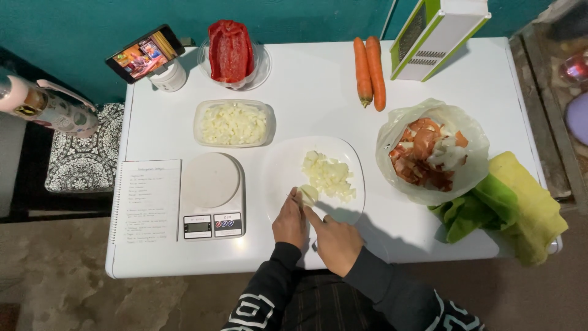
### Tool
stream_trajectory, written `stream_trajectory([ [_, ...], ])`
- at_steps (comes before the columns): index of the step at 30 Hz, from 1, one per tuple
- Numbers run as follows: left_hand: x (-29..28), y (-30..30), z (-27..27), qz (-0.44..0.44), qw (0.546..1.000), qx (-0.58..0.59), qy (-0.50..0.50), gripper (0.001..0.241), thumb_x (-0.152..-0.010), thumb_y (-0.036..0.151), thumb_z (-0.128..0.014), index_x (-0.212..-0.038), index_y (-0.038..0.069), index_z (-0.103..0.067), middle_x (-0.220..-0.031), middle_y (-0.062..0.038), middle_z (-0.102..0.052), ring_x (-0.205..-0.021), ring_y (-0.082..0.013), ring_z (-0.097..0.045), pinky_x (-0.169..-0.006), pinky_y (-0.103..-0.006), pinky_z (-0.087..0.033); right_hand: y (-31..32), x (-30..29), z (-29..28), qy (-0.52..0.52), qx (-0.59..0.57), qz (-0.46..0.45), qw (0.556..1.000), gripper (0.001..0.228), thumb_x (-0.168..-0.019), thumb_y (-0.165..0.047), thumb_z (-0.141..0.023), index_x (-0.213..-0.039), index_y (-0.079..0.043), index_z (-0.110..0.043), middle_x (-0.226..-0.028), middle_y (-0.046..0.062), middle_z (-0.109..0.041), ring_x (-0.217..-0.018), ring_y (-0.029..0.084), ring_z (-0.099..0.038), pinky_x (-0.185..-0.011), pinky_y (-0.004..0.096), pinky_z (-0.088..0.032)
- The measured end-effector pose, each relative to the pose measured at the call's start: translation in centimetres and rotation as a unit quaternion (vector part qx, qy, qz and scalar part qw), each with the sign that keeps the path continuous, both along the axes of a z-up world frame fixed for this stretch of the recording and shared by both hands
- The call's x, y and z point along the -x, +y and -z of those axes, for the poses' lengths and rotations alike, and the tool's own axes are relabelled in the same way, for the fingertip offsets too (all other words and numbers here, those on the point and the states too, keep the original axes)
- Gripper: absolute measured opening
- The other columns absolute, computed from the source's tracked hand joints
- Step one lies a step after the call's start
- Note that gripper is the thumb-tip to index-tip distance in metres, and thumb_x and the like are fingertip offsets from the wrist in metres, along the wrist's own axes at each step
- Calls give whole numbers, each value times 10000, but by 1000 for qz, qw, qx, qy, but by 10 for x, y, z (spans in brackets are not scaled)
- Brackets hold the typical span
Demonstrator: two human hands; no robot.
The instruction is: Chop onions on a plate using a knife and transfer the pieces into a container.
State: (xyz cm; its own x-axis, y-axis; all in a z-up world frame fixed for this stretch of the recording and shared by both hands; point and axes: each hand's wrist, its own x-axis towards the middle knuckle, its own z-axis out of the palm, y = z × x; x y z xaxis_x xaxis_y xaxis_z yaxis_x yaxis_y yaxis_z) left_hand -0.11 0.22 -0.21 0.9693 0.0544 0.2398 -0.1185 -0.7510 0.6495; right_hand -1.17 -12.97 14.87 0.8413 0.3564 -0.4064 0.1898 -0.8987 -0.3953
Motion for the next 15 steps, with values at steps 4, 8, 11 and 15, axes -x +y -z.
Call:
stream_trajectory([
  [4,-1,-1,-2,-4,1000,1,20,327,-947,107,-638,-1257,7,-608,-1412,-82,-645,-1056,-273,-721,-742,-367,-606,2,0,4,16,26,5,1000,835,-833,-77,-671,-1580,-132,-300,-998,205,-668,-749,409,-703,-649,500,-585],
  [8,-2,0,-4,2,1000,-7,20,356,-955,93,-627,-1298,-1,-599,-1417,-90,-637,-1061,-274,-716,-739,-364,-605,2,2,5,1,11,3,1000,852,-824,-78,-682,-1584,-140,-303,-996,207,-672,-761,425,-693,-662,509,-572],
  [11,-1,0,-2,0,1000,1,24,366,-955,95,-630,-1309,9,-600,-1421,-85,-638,-1072,-269,-713,-761,-364,-604,4,2,3,4,20,8,1000,851,-827,-77,-676,-1587,-156,-302,-1010,201,-671,-777,426,-693,-671,512,-571],
  [15,-1,2,0,1,1000,9,24,419,-933,83,-635,-1346,24,-598,-1426,-79,-632,-1102,-267,-700,-804,-367,-597,6,2,5,18,11,18,1000,848,-827,-66,-665,-1586,-150,-295,-1008,198,-669,-776,418,-699,-667,514,-572],
])
